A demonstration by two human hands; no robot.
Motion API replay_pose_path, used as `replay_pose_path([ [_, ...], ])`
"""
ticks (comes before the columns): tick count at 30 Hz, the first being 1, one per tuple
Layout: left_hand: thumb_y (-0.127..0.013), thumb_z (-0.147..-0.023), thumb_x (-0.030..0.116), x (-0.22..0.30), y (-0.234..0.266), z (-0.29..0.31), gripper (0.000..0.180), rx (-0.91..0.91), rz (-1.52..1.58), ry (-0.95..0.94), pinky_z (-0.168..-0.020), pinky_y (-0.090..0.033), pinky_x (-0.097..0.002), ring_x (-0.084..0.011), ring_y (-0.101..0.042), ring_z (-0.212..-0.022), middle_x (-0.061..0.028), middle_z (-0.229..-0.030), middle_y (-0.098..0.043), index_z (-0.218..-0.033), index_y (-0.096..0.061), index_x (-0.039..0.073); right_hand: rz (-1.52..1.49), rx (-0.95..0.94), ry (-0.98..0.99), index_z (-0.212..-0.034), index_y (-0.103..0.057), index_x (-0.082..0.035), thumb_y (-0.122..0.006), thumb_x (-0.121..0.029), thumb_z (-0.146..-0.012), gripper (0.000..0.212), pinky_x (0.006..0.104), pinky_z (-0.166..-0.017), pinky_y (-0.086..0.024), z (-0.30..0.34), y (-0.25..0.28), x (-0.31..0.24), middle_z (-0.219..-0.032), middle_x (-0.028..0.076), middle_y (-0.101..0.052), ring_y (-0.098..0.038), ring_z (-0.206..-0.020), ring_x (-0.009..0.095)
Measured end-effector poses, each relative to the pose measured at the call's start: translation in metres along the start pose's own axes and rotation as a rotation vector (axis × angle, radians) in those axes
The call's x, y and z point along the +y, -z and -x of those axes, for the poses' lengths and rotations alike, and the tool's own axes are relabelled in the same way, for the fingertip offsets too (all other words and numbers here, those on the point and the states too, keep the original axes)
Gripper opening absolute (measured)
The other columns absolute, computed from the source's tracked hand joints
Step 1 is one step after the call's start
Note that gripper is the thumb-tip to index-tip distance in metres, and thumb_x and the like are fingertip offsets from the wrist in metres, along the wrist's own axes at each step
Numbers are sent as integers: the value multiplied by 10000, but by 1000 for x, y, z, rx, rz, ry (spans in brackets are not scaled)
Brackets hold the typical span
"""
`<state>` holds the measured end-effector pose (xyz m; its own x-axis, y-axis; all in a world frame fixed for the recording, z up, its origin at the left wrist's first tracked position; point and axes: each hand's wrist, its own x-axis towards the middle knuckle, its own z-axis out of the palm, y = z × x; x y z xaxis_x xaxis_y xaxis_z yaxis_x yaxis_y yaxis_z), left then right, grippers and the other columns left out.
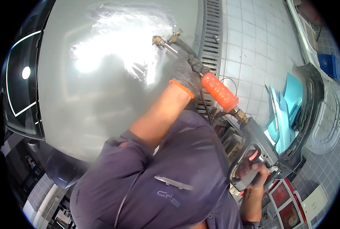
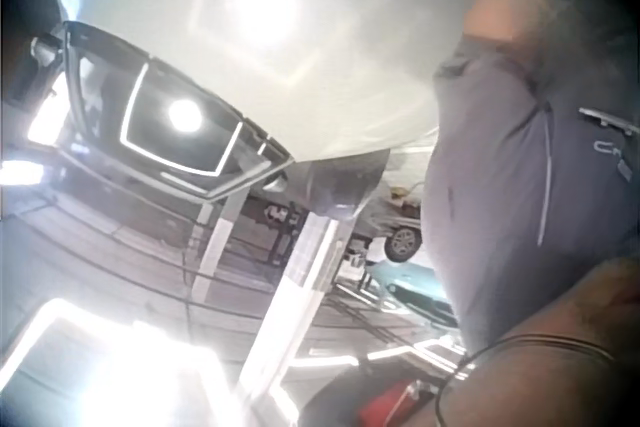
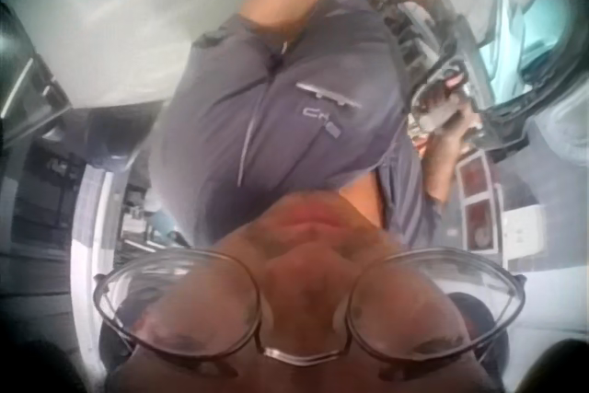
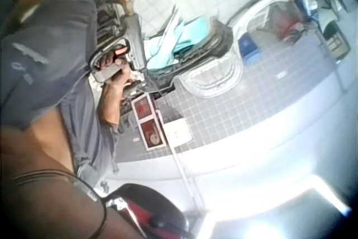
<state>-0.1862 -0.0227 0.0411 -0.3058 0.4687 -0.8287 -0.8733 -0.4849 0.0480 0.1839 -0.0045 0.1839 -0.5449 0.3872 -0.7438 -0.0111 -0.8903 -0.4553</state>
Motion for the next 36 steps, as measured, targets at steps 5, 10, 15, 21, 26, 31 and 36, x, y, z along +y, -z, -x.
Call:
replay_pose_path([
  [5, -502, -1043, 433, 13, 37, -14, 445, -1116, 626, 348, -468, -306, -278, -96, -273, -476, 78, -557, -258, -688, -373, 198, 645, 28, 221, -1312, -511, 45, -693, -88, -721, 632, 422, -678, -573, 6, 20, -8, -840, 197, -690, -677, -698, 321],
  [10, -527, -1042, 393, 14, -9, 23, 354, -139, 103, 22, -559, -391, -295, -97, -313, -493, 84, -598, -327, -780, -428, 176, 563, 46, 160, -1215, -568, 51, -656, -91, -700, 541, 407, -638, -560, 5, 0, -26, -755, 189, -655, -646, -635, 306],
  [15, -420, -1075, 488, 7, -14, 23, 485, -234, 168, 119, -532, -363, -290, -105, -282, -456, 86, -540, -295, -683, -384, 204, 351, 147, 59, -1202, -557, -1, -682, -183, -693, 554, 443, -508, -512, 7, 5, -21, -653, 161, -567, -577, -514, 300],
  [21, -524, -1008, 515, -14, 24, 19, 538, -473, 238, 318, -477, -346, -302, -104, -277, -420, 86, -478, -225, -593, -300, 257, 569, 126, 270, -1307, -532, 18, -749, 14, -589, 750, 441, -556, -581, 27, 27, -42, -931, 173, -660, -673, -676, 308],
  [26, -519, -1027, 454, 4, 2, 12, 492, -413, 250, 293, -501, -356, -307, -107, -288, -424, 84, -476, -259, -612, -346, 254, 513, 78, 247, -1245, -547, 43, -757, -33, -624, 660, 443, -519, -563, 15, 6, -36, -787, 189, -636, -645, -592, 321],
  [31, -468, -1051, 458, 22, -2, 15, 490, -374, 226, 273, -518, -326, -294, -106, -274, -425, 86, -474, -270, -622, -350, 253, 517, 117, 263, -1129, -560, 68, -750, -109, -673, 524, 444, -472, -530, 6, -21, -29, -595, 196, -564, -584, -472, 323],
  [36, -472, -1051, 461, 21, 6, 17, 494, -397, 246, 257, -540, -322, -291, -95, -271, -440, 93, -476, -257, -626, -336, 249, 513, 140, 239, -1135, -552, 67, -729, -123, -688, 517, 443, -474, -529, 7, -33, -36, -607, 189, -563, -581, -474, 315],
])
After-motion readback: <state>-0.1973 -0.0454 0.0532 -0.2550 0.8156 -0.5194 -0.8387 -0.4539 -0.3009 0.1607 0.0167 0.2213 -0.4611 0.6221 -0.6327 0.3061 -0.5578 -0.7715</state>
